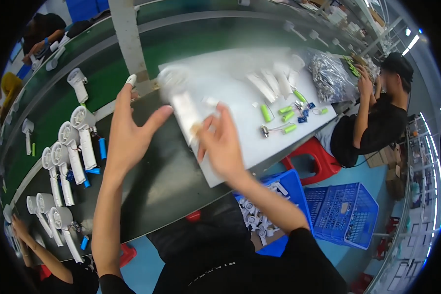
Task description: The person assembles small portable fans by hand, inserting internal components, batteries, and wires into fan housings.
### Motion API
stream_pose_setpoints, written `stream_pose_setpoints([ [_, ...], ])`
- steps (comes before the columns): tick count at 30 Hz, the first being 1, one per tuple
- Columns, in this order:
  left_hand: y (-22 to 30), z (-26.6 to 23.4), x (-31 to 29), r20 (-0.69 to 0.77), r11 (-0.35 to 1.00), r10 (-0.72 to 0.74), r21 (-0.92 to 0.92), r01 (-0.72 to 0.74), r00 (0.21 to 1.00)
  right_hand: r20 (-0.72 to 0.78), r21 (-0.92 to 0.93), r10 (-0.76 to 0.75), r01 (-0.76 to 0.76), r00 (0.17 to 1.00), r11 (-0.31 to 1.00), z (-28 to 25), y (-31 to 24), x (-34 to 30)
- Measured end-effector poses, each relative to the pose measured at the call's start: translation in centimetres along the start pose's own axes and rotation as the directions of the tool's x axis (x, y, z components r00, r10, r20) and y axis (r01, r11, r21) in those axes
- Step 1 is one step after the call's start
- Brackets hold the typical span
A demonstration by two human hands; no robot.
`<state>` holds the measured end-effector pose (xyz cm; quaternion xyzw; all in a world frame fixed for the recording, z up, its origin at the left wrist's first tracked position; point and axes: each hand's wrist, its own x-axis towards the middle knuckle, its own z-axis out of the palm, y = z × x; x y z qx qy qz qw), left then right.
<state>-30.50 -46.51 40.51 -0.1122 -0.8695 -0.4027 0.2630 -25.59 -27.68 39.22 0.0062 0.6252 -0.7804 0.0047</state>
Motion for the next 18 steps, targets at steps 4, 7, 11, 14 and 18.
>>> stream_pose_setpoints([
  [4,0.3,1.4,-1.8,0.279,0.939,-0.185,-0.234,0.253,0.942,0.218,-0.163,0.189,-0.155,0.958,0.974,-1.4,0.3,-6.1],
  [7,-0.6,-0.4,-3.2,0.347,0.908,-0.194,-0.292,0.302,0.918,0.08,-0.692,-0.382,0.327,0.921,0.643,-6.8,0.1,-5.7],
  [11,-2.6,-1.7,-4.3,0.437,0.918,-0.132,-0.286,0.276,0.89,0.114,-0.889,-0.396,0.271,0.911,0.368,-13.8,-3.3,-3.4],
  [14,-1.2,-2.4,-4.2,0.383,0.98,-0.039,-0.168,0.111,0.923,0.359,-0.912,-0.276,0.398,0.892,0.1,-15.4,-3.9,-2.0],
  [18,-0.4,-4.8,-4.2,0.138,0.986,0.162,0.019,-0.166,0.977,0.316,-0.944,-0.158,0.326,0.935,0.041,-15.5,-4.3,-1.5],
])
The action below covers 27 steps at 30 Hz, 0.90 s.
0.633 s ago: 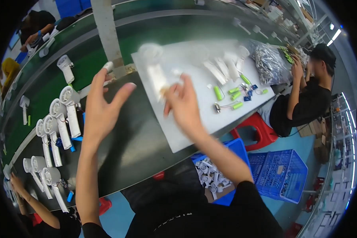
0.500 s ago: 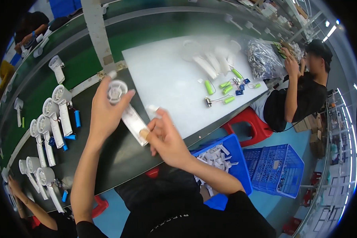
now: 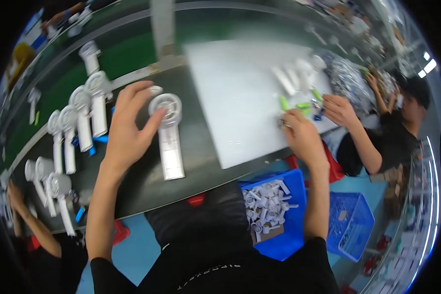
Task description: The person assembles small portable fans by hand, inserting internal components, batteries, and wires into fan housings.
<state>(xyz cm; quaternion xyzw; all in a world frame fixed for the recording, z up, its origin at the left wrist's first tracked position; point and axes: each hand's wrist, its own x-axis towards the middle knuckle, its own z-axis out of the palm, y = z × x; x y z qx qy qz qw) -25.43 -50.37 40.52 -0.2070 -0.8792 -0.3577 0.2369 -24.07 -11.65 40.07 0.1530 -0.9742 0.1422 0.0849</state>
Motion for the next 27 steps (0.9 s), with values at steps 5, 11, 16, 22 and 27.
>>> stream_pose_setpoints([
  [5,1.2,-3.3,-1.8,0.329,0.979,-0.004,-0.191,0.071,0.944,-0.073,-0.001,0.167,-0.168,0.983,0.986,-1.6,-1.6,-1.2],
  [11,0.8,-1.1,-3.2,0.345,0.982,0.093,-0.184,-0.029,0.934,-0.092,0.879,0.235,-0.032,0.968,0.475,0.9,-5.4,-0.7],
  [16,-0.1,1.0,-3.2,0.259,0.979,0.122,-0.189,-0.074,0.958,0.05,0.937,0.128,-0.091,0.99,0.336,3.5,-10.2,1.2],
  [22,0.6,1.8,-2.4,0.15,0.967,-0.015,-0.248,0.052,0.989,0.167,0.876,0.104,-0.196,0.98,0.441,6.8,-14.8,3.5],
  [27,0.3,2.1,-2.7,0.118,0.979,0.037,-0.202,-0.012,0.992,0.231,0.773,0.056,-0.219,0.971,0.595,6.8,-16.5,4.8],
])
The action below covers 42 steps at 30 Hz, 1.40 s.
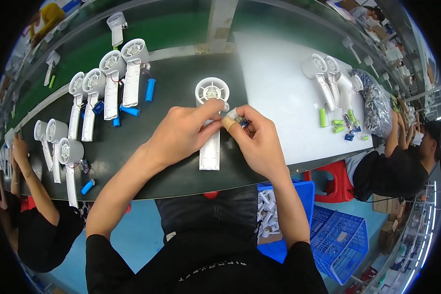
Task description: The person assembles small portable fans by hand, inserting internal components, batteries, and wires into fan housings.
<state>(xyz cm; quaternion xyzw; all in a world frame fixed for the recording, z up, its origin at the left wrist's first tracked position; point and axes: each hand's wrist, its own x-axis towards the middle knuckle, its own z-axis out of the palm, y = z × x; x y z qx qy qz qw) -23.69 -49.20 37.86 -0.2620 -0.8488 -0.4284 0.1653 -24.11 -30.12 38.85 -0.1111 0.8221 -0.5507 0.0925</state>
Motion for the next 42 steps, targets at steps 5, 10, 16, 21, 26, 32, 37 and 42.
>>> stream_pose_setpoints([
  [5,-0.5,0.6,-0.4,-0.056,0.998,-0.016,-0.056,0.013,0.998,0.002,0.203,0.037,-0.037,0.999,0.978,0.3,0.4,0.4],
  [10,0.0,0.8,-0.2,-0.11,0.986,-0.085,-0.15,0.068,0.99,0.081,0.327,0.117,-0.137,0.99,0.935,0.0,0.1,0.2],
  [16,0.1,1.3,-0.5,-0.092,0.981,-0.103,-0.175,0.086,0.99,-0.105,0.379,0.005,0.036,0.994,0.925,0.0,0.9,-1.3],
  [21,0.5,1.0,-0.1,-0.071,0.993,-0.088,-0.091,0.081,0.994,-0.076,0.464,0.113,-0.065,0.991,0.883,0.1,1.7,-1.0],
  [26,0.3,1.4,0.2,-0.115,0.998,0.017,0.057,-0.011,0.993,-0.225,-0.105,-0.272,0.254,0.936,0.961,1.1,2.1,-0.7],
  [32,-0.2,1.9,0.1,-0.147,0.981,0.143,0.154,-0.12,0.979,-0.243,-0.237,-0.353,0.298,0.904,0.925,2.0,2.2,-0.4],
  [37,-0.4,2.0,0.0,-0.143,0.98,0.146,0.159,-0.123,0.979,-0.233,-0.364,-0.508,0.41,0.829,0.836,2.4,3.1,-0.1],
  [42,-0.2,2.1,-0.1,-0.137,0.983,0.124,0.154,-0.103,0.983,-0.226,-0.42,-0.585,0.464,0.779,0.78,2.4,3.3,0.0],
])
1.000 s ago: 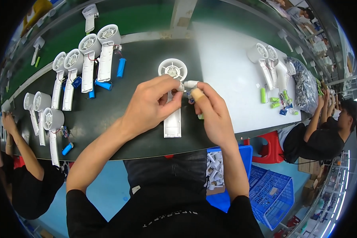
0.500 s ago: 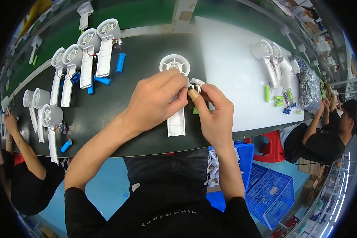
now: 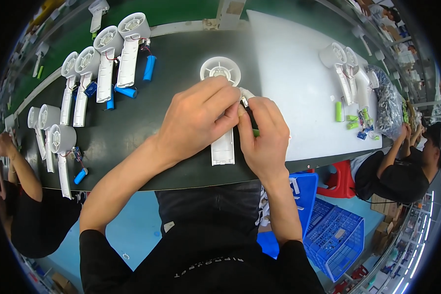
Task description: The person assembles small portable fans by hand, inserting internal components, batteries, and wires into fan housings.
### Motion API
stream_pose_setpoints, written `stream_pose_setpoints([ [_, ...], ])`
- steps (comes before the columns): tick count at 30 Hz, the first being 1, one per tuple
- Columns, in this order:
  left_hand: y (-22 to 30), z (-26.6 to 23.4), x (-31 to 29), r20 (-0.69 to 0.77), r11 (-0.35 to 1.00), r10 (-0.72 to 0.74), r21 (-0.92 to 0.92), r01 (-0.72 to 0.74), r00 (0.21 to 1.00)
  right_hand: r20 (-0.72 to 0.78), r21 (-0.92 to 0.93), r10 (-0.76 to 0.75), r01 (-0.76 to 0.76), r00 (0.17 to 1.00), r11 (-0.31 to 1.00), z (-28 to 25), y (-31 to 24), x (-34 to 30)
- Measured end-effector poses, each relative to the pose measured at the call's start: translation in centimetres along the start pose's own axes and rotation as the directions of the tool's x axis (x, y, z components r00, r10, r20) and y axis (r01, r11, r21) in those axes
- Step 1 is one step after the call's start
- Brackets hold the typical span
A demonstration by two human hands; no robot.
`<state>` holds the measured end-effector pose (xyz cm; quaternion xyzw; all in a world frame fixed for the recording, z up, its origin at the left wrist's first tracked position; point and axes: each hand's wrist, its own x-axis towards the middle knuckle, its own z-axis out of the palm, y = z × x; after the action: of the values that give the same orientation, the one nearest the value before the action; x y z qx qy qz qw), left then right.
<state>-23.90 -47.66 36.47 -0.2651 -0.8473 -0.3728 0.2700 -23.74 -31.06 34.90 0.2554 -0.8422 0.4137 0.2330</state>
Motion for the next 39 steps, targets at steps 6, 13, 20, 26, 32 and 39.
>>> stream_pose_setpoints([
  [6,0.2,0.3,0.0,-0.026,0.997,-0.02,-0.074,0.018,0.999,0.017,-0.059,-0.047,0.048,0.999,0.997,0.0,0.2,-0.1],
  [13,0.9,0.4,0.1,-0.056,0.995,-0.064,-0.076,0.06,0.996,-0.042,-0.097,-0.067,0.063,0.997,0.993,0.5,0.0,-0.4],
  [20,0.7,0.4,0.2,-0.071,0.999,-0.024,-0.025,0.023,0.997,-0.046,-0.105,-0.105,0.1,0.993,0.989,0.5,0.1,-0.3],
  [26,0.5,0.7,-0.2,-0.084,0.997,-0.036,-0.066,0.031,0.996,-0.034,-0.12,-0.081,0.077,0.996,0.99,0.1,0.0,-0.4],
  [32,0.7,0.7,-0.1,-0.089,0.993,-0.039,-0.111,0.029,0.995,-0.043,-0.098,-0.122,0.117,0.992,0.988,0.0,0.1,-0.3],
  [39,0.6,0.7,-0.2,-0.069,0.987,-0.056,-0.154,0.045,0.996,-0.046,-0.086,-0.159,0.154,0.986,0.984,0.2,0.2,-0.4],
])
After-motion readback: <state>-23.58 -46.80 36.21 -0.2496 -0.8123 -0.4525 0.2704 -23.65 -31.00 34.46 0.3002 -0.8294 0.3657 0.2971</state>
